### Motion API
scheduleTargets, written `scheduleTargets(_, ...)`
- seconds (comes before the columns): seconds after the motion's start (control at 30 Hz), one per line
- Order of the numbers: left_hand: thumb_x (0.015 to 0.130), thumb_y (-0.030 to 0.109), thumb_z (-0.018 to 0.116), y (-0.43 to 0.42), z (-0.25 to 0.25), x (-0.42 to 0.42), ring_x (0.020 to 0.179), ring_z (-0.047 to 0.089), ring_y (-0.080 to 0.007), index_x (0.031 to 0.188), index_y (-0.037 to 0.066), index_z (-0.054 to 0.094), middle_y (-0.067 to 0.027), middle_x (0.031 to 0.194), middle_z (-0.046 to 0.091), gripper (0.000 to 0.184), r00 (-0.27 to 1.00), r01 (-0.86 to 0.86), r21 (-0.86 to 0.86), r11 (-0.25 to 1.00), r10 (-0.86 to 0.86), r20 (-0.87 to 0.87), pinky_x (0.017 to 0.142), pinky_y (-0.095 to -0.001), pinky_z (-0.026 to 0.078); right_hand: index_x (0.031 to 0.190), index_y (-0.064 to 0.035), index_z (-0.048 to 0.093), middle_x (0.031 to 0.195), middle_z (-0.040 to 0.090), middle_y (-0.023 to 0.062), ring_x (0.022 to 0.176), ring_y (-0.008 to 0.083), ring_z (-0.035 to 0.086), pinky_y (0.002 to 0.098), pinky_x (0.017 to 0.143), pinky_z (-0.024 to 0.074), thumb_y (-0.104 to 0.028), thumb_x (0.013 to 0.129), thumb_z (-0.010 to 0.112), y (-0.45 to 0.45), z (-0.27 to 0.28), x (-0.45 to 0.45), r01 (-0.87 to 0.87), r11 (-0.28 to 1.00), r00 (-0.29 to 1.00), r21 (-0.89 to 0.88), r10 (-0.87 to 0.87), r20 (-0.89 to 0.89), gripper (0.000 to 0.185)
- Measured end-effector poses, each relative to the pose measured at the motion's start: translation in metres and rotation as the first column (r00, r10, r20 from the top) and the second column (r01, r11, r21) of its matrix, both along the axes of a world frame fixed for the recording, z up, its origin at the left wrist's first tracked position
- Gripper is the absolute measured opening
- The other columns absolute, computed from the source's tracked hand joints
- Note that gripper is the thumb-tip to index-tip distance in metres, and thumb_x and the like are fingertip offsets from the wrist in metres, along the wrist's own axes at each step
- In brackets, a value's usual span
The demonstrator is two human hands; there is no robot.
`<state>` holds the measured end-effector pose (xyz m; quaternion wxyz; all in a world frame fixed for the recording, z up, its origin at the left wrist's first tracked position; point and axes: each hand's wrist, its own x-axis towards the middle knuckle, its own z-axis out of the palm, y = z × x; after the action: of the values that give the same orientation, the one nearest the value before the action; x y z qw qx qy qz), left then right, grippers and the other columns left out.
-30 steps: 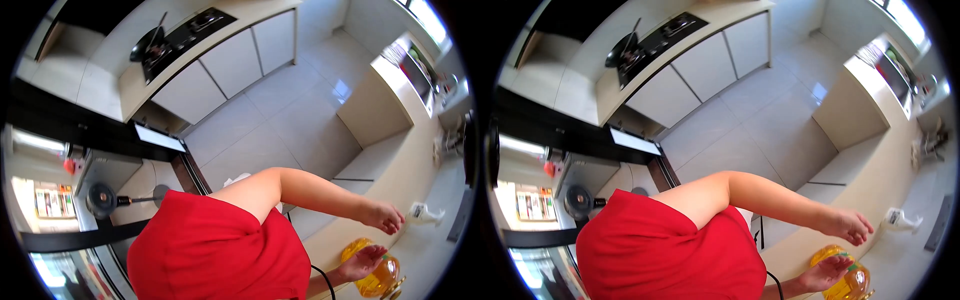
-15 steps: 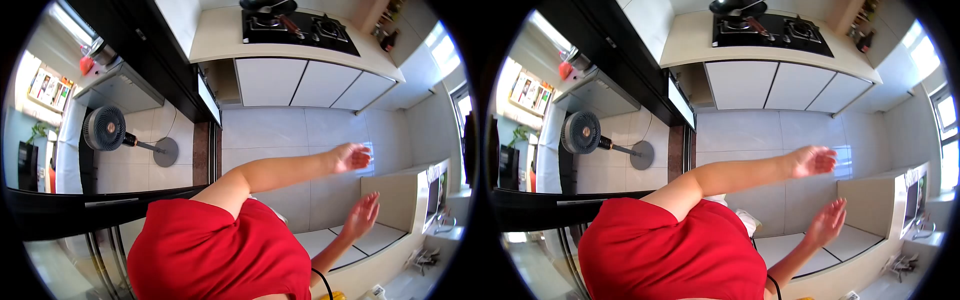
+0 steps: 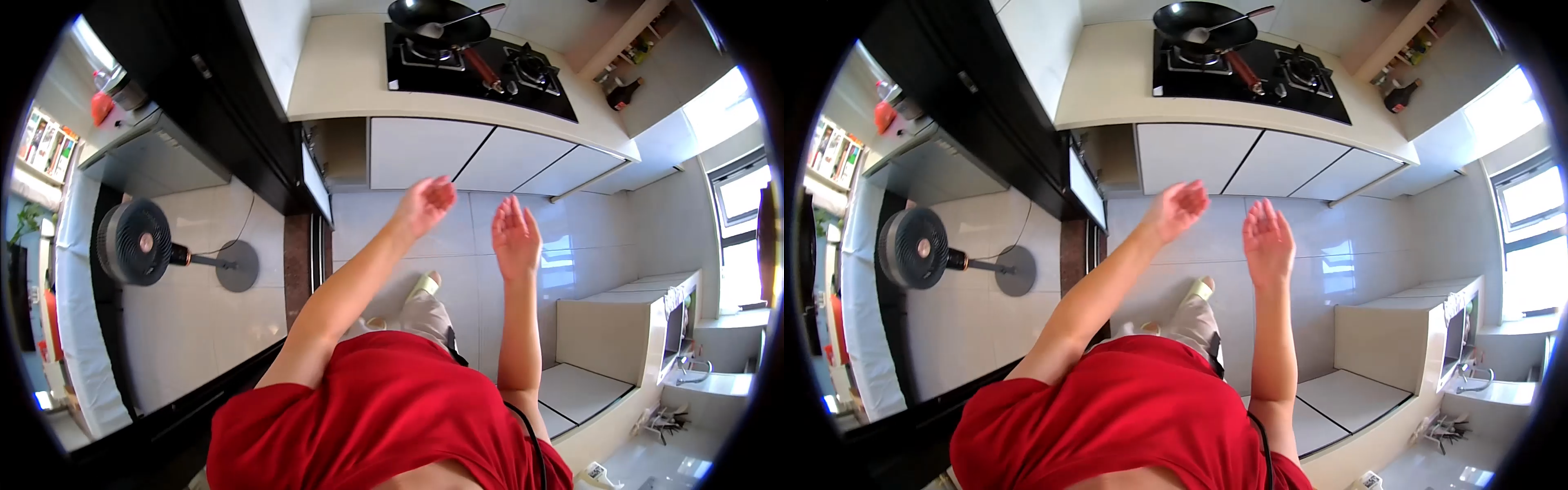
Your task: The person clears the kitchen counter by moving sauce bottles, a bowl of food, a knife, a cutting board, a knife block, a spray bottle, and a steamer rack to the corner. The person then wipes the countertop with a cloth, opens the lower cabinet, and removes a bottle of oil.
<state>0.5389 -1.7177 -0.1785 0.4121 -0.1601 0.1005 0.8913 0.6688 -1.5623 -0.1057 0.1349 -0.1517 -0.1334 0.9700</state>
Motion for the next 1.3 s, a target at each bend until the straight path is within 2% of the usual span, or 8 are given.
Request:
scheduleTargets(0.17, 0.090, 0.016, 0.046, -0.001, -0.034, -0.078, 0.089, 0.061, -0.0249, 0.096, -0.002, 0.057, -0.0159, 0.094, 0.062, 0.022, 0.989, -0.150, -0.084, 0.985, 0.149, -0.015, 0.087, -0.0386, 0.050, 0.121, 0.0061, 0.039, 0.110, 0.050, 0.0156, 0.101, 0.0241, 0.053, 0.0332, 0.090, 0.0476, -0.007, 0.090, 0.045, 0.034, -0.043, -0.100, -0.025, 0.999, 0.996, 0.036, 0.021, 0.084, 0.034)
scheduleTargets(0.33, 0.090, 0.010, 0.048, 0.049, -0.085, -0.162, 0.098, 0.059, -0.0281, 0.109, 0.000, 0.047, -0.0194, 0.107, 0.057, 0.022, 0.943, -0.273, -0.283, 0.920, 0.314, 0.111, 0.086, -0.0390, 0.051, 0.121, 0.0082, 0.037, 0.115, 0.049, 0.0174, 0.107, 0.0267, 0.051, 0.0346, 0.092, 0.0484, -0.002, 0.090, 0.043, 0.117, -0.118, -0.211, 0.020, 0.999, 0.976, -0.036, -0.012, 0.216, 0.034)
scheduleTargets(0.6, 0.085, -0.006, 0.042, 0.151, -0.151, -0.256, 0.105, 0.054, -0.0292, 0.123, -0.001, 0.037, -0.0193, 0.114, 0.052, 0.039, 0.935, -0.251, -0.401, 0.881, 0.328, 0.136, 0.090, -0.0405, 0.048, 0.111, 0.0080, 0.043, 0.112, 0.050, 0.0177, 0.103, 0.0305, 0.052, 0.0404, 0.092, 0.0452, -0.001, 0.089, 0.038, 0.229, -0.217, -0.327, 0.207, 0.976, 0.842, -0.064, -0.145, 0.519, 0.025)
scheduleTargets(0.73, 0.080, -0.011, 0.040, 0.172, -0.166, -0.265, 0.098, 0.057, -0.0261, 0.109, -0.002, 0.048, -0.0162, 0.108, 0.055, 0.032, 0.929, -0.267, -0.356, 0.896, 0.337, 0.151, 0.084, -0.0372, 0.051, 0.102, 0.0065, 0.047, 0.103, 0.053, 0.0161, 0.093, 0.0277, 0.053, 0.0390, 0.084, 0.0464, -0.003, 0.087, 0.036, 0.238, -0.226, -0.343, 0.122, 0.988, 0.906, -0.092, -0.073, 0.416, 0.021)
scheduleTargets(0.8, 0.076, -0.015, 0.038, 0.182, -0.164, -0.272, 0.098, 0.057, -0.0263, 0.102, -0.002, 0.052, -0.0149, 0.107, 0.056, 0.032, 0.903, -0.244, -0.496, 0.833, 0.382, 0.197, 0.084, -0.0375, 0.051, 0.092, 0.0052, 0.050, 0.094, 0.055, 0.0146, 0.085, 0.0260, 0.053, 0.0372, 0.077, 0.0471, -0.005, 0.084, 0.034, 0.240, -0.226, -0.351, 0.158, 0.984, 0.874, -0.084, -0.100, 0.476, 0.020)
scheduleTargets(1.03, 0.072, -0.018, 0.040, 0.195, -0.153, -0.272, 0.099, 0.056, -0.0304, 0.100, -0.005, 0.051, -0.0163, 0.106, 0.055, 0.033, 0.856, -0.307, -0.466, 0.830, 0.455, 0.247, 0.088, -0.0417, 0.050, 0.086, 0.0051, 0.050, 0.089, 0.055, 0.0158, 0.078, 0.0273, 0.054, 0.0393, 0.073, 0.0497, -0.005, 0.081, 0.035, 0.239, -0.249, -0.349, 0.181, 0.979, 0.907, -0.096, -0.128, 0.400, 0.019)
scheduleTargets(1.13, 0.071, -0.018, 0.041, 0.193, -0.158, -0.269, 0.100, 0.055, -0.0321, 0.099, -0.005, 0.051, -0.0169, 0.104, 0.055, 0.033, 0.869, -0.327, -0.346, 0.879, 0.424, 0.254, 0.089, -0.0422, 0.050, 0.084, 0.0046, 0.050, 0.086, 0.055, 0.0167, 0.080, 0.0273, 0.055, 0.0394, 0.074, 0.0504, -0.003, 0.081, 0.034, 0.235, -0.242, -0.349, 0.211, 0.975, 0.886, -0.068, -0.161, 0.434, 0.018)
scheduleTargets(1.3, 0.075, -0.010, 0.049, 0.176, -0.155, -0.245, 0.097, 0.052, -0.0288, 0.092, -0.006, 0.047, -0.0168, 0.104, 0.049, 0.017, 0.896, -0.276, -0.314, 0.908, 0.362, 0.259, 0.091, -0.0419, 0.049, 0.084, 0.0016, 0.049, 0.087, 0.054, 0.0121, 0.086, 0.0271, 0.056, 0.0385, 0.077, 0.0510, -0.002, 0.081, 0.049, 0.215, -0.236, -0.307, 0.332, 0.933, 0.846, -0.139, -0.229, 0.481, 0.005)
